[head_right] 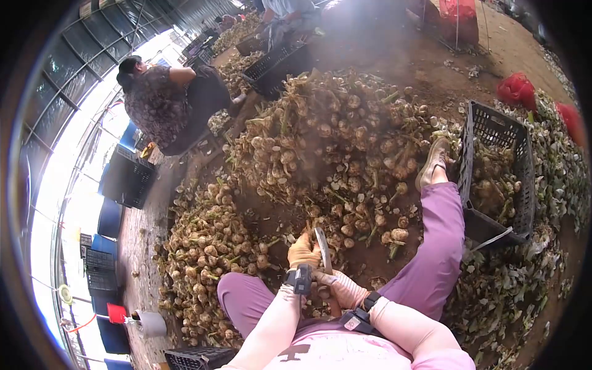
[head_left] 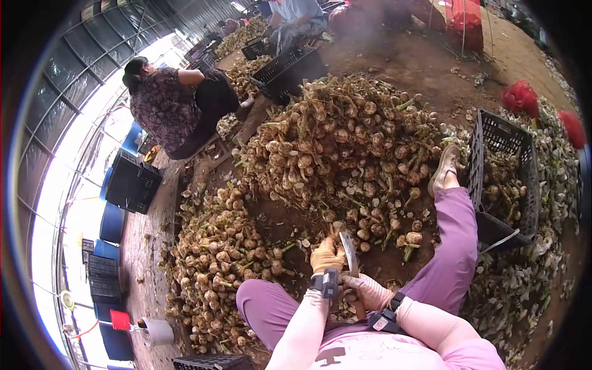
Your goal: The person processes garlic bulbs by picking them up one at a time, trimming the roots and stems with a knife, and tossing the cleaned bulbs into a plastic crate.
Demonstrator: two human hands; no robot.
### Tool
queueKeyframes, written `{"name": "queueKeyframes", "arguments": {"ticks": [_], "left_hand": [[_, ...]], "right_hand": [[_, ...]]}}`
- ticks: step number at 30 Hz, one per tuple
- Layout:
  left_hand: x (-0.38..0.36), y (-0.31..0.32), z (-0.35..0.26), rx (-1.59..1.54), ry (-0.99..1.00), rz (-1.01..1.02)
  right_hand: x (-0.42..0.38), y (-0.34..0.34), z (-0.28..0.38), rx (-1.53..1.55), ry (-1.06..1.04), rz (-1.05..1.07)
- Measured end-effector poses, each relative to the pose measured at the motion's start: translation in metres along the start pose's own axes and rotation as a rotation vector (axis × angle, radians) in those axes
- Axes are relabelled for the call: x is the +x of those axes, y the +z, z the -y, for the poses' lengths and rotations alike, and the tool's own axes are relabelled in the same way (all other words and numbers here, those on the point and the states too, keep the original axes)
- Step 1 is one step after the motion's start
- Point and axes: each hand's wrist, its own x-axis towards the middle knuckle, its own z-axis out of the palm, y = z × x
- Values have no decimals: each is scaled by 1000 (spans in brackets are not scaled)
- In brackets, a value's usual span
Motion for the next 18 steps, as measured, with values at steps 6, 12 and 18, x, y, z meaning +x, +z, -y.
{"name": "queueKeyframes", "arguments": {"ticks": [6, 12, 18], "left_hand": [[17, -32, -27, -14, -15, 364], [8, -84, -18, -275, -40, 416], [-18, -124, -30, -213, 227, 203]], "right_hand": [[-1, 1, 5, -48, -71, -30], [-20, -9, 47, -674, -471, -116], [-17, -1, 55, -1266, -781, -219]]}}
